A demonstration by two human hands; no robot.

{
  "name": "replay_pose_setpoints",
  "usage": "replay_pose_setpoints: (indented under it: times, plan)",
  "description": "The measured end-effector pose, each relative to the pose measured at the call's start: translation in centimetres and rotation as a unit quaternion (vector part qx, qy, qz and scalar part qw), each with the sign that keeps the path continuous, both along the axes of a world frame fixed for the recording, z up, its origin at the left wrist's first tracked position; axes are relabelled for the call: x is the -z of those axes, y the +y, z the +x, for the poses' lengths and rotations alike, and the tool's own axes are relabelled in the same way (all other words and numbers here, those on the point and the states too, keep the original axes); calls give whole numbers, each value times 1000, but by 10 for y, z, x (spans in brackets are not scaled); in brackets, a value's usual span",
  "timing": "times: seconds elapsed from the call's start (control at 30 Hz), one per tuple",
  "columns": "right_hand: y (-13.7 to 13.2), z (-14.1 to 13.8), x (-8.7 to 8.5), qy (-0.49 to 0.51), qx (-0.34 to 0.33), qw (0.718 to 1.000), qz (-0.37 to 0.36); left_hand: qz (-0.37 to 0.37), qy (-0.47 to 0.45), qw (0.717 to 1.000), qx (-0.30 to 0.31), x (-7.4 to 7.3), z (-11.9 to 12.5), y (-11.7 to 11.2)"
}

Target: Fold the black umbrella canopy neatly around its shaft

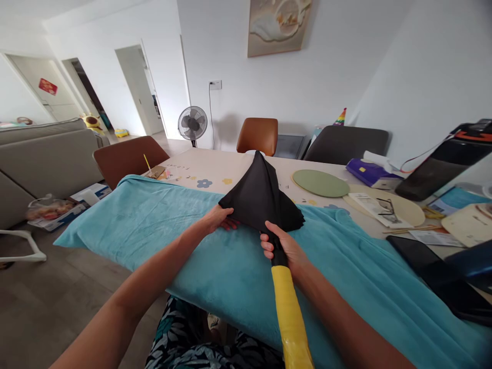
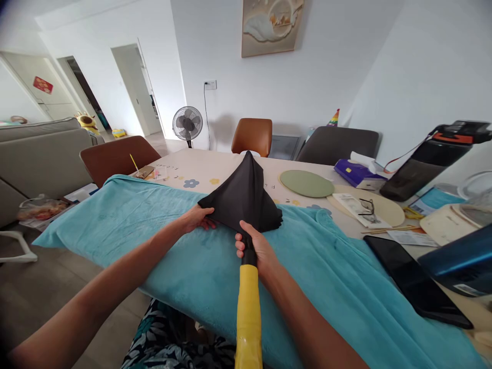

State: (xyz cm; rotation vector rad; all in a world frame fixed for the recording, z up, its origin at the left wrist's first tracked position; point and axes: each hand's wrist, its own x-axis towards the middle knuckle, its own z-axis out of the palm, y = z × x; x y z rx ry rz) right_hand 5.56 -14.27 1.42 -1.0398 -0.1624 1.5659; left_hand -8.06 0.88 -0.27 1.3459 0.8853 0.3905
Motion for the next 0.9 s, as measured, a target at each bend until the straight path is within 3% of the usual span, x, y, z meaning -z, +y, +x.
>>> replay_pose_setpoints:
  times: [0.1,0.17,0.27,0.33,0.47,0.6,0.73,0.83,0.9]
  plan:
    - [0,1,4,-17,8,1000,7,-2,7,1000,-19,0,-7,3]
    - [-1,1,5,-29,17,999,11,52,36,995,-82,1,-9,8]
    - [0,0,4,-45,16,999,9,234,74,946,-213,0,-7,14]
    - [1,-1,4,-56,14,998,5,344,59,907,-236,-2,2,14]
    - [2,-1,4,-62,9,998,3,407,0,905,-124,0,36,0]
    - [-1,0,-4,-49,1,999,12,417,56,907,-7,15,70,-14]
    - [-5,3,-20,-28,-14,999,-10,426,78,900,48,25,85,-23]
    - [-6,11,-24,-11,-46,999,-11,358,7,932,57,20,92,-25]
    - [-5,18,-21,5,-65,998,11,264,-48,962,51,12,99,-26]
